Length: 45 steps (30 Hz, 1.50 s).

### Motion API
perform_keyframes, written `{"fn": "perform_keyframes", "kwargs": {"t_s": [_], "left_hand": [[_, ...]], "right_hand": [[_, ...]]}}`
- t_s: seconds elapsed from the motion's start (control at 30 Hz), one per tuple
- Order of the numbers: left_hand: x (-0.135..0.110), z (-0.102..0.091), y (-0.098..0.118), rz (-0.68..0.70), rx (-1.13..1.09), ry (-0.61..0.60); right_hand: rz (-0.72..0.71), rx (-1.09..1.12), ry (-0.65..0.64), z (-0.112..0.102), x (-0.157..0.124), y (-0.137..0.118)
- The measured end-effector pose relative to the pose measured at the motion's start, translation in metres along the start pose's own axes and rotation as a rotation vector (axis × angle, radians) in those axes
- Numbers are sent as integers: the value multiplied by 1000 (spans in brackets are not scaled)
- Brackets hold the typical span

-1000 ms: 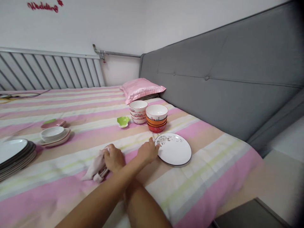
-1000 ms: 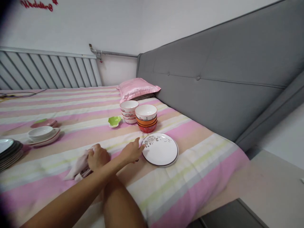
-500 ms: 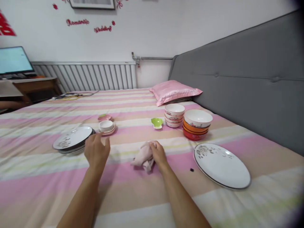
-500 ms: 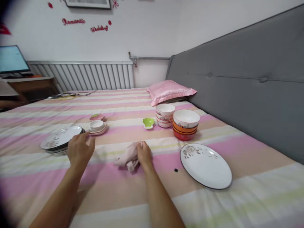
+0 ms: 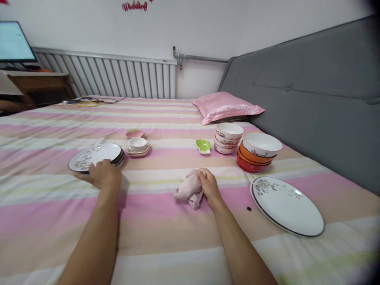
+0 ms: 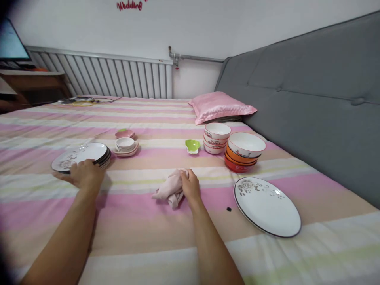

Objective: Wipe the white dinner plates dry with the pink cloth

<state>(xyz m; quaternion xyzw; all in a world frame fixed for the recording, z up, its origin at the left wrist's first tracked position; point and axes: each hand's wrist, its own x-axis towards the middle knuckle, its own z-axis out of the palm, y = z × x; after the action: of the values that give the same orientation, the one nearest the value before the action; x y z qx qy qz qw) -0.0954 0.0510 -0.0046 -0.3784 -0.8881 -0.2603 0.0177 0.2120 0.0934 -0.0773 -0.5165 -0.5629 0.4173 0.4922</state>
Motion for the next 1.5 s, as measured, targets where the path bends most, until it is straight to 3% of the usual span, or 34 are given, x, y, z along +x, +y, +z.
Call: {"fn": "perform_keyframes", "kwargs": {"t_s": [0.1,0.17,0.43,0.6,0.73,0.8,0.87,1.0,1.1,1.17,1.23,1.3,1.37,1.43,1.5], "left_hand": [[5,0,-1,-76,227,167],[6,1,-4,-37,273,209],[-3,-15,4,263,13,481],[-23,-31,35,428,-45,629],[-68,-30,75,713,-111,670],[-95,-19,94,821,-230,631],[-119,-2,106,957,-315,513],[-152,35,114,1147,-352,118],[-163,44,112,1351,-244,-244],[-163,38,111,1327,-271,-402],[-158,29,110,1196,-390,-418],[-146,23,108,956,-490,-318],[-130,23,104,629,-478,-229],[-114,30,97,371,-364,-293],[-102,37,90,261,-275,-401]], "right_hand": [[-9,6,10,-1,1,-2],[-7,13,22,-3,1,-3],[12,14,59,-13,3,-8],[7,-39,86,-22,6,-10],[-4,-155,158,-39,12,-12],[-12,-231,209,-49,14,-15],[-17,-297,268,-59,15,-18],[-9,-378,396,-72,16,-24],[-21,-352,452,-74,18,-22],[-28,-311,419,-72,19,-18],[-14,-325,336,-68,19,-15],[-1,-377,250,-63,18,-11],[-7,-409,201,-60,15,-10],[-11,-426,205,-56,12,-10],[13,-464,208,-53,9,-12]]}}
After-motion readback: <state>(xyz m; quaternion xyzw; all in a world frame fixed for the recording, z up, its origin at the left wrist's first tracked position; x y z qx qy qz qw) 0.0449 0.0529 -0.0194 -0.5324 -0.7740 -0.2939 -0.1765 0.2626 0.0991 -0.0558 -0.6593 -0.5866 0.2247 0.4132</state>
